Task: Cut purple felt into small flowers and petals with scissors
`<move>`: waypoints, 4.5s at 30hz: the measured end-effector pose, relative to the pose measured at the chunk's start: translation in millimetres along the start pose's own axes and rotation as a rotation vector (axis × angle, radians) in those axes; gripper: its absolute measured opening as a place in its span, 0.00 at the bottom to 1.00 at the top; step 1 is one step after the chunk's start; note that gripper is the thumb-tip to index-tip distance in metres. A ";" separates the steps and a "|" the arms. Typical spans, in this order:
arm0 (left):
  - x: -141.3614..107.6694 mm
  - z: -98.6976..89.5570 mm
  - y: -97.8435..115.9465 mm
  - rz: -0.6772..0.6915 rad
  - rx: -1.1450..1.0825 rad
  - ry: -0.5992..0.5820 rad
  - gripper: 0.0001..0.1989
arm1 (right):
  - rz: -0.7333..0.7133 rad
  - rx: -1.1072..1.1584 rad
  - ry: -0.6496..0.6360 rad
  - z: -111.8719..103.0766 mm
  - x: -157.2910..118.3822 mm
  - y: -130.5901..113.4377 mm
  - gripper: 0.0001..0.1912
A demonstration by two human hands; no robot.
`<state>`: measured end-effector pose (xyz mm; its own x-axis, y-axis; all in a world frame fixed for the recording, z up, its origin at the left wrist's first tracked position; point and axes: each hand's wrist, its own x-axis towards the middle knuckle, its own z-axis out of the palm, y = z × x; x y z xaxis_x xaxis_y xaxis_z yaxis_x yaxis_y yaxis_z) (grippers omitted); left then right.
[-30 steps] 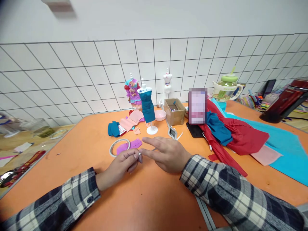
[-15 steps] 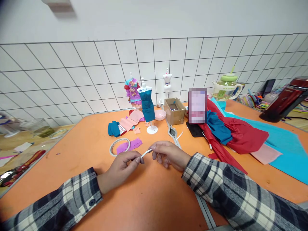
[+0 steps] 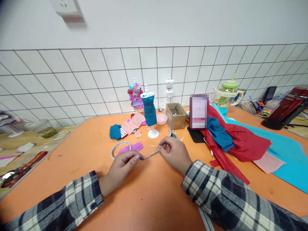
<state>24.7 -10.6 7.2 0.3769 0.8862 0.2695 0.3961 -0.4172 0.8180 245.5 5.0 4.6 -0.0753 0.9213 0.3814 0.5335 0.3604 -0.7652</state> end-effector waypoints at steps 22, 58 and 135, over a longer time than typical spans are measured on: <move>0.8 11.6 -2.8 -0.055 -0.095 0.055 0.09 | -0.376 -0.100 -0.182 7.0 -20.0 -18.6 0.17; 6.6 14.4 2.8 -0.207 -0.314 0.062 0.08 | -0.556 -0.493 -0.138 8.4 -31.5 -21.7 0.19; -3.6 11.3 8.3 -0.072 0.007 -0.120 0.12 | 0.190 0.441 -0.376 12.9 -6.6 -5.4 0.11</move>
<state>36.1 -19.5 7.3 0.4441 0.8838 0.1469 0.4317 -0.3547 0.8293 232.2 -1.1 -0.5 -0.3480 0.9349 0.0694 0.1736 0.1370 -0.9752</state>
